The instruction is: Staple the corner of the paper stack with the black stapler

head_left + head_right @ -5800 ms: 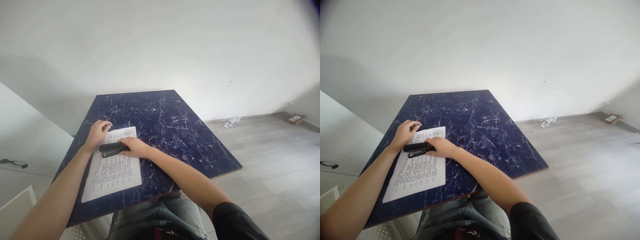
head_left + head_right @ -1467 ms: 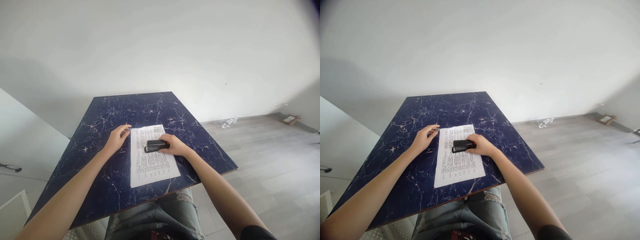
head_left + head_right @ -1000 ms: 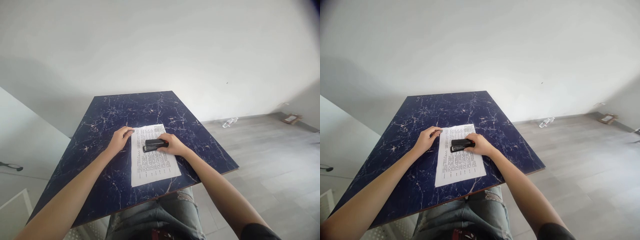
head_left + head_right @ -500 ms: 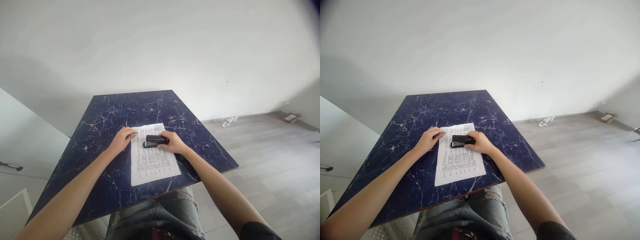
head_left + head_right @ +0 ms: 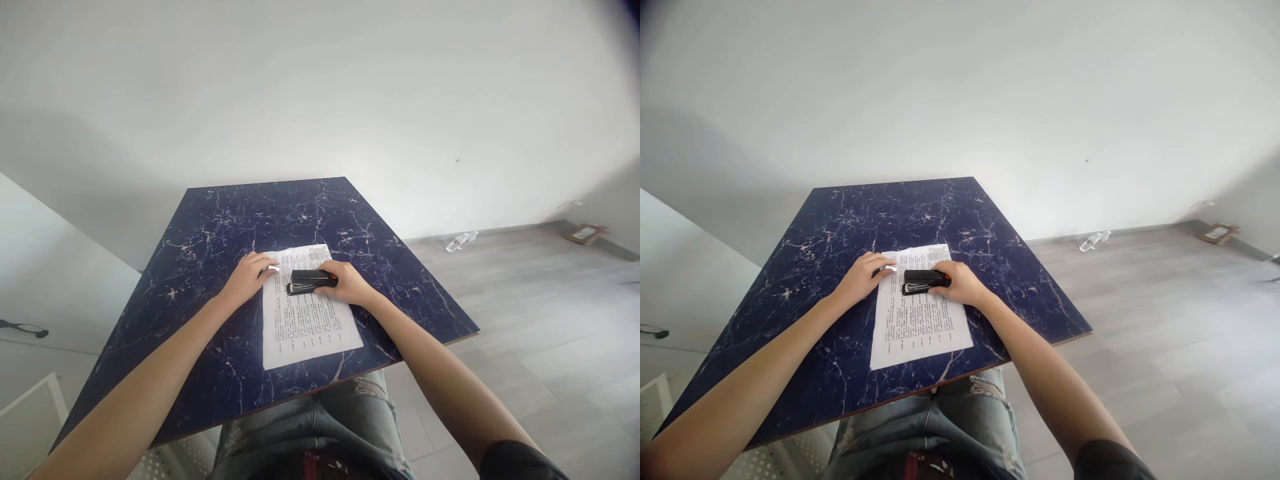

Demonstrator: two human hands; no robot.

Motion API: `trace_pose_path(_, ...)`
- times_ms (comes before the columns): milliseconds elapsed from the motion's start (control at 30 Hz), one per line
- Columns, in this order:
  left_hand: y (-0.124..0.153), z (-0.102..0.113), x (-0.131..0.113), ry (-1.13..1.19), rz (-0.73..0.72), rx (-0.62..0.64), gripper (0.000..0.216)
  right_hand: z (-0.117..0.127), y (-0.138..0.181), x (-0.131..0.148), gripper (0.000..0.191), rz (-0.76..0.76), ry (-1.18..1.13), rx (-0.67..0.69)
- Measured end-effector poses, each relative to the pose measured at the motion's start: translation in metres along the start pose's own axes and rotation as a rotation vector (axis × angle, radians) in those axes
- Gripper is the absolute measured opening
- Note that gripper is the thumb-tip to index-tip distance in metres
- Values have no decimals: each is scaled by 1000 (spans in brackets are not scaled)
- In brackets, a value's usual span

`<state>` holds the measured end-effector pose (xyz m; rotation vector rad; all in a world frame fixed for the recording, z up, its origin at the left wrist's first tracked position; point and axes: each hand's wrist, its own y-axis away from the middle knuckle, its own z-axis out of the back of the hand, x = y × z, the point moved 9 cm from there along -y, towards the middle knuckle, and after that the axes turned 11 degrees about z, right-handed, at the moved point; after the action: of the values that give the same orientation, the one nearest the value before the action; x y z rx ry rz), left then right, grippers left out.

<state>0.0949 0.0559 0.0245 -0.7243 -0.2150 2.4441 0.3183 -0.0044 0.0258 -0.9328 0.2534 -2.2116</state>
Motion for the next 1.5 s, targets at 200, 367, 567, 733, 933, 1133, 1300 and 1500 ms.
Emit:
trace_pose_path(200,0,0,1,-2,7,-3,22,0,0,-1,29,-9,4,2)
trace_pose_path(367,-1,-1,4,-4,15,-7,21,0,-1,-1,29,-12,-21,3)
trace_pose_path(567,-1,-2,4,-42,30,-5,21,22,3,-10,40,-58,-138,-94)
trace_pose_path(733,-1,-2,2,-72,40,4,20,27,15,-33,51,-296,-419,-202)
trace_pose_path(933,-1,-2,3,-76,50,-12,17,-7,21,-38,40,-476,-674,-61)
trace_pose_path(1133,0,4,-1,5,45,-32,24,-12,23,-38,37,-523,-643,-17)
trace_pose_path(1300,1,22,5,214,103,-95,29,-9,19,-30,34,-470,-603,-3)
trace_pose_path(1500,2,26,16,339,199,-82,31,-5,19,-31,35,-431,-530,-24)
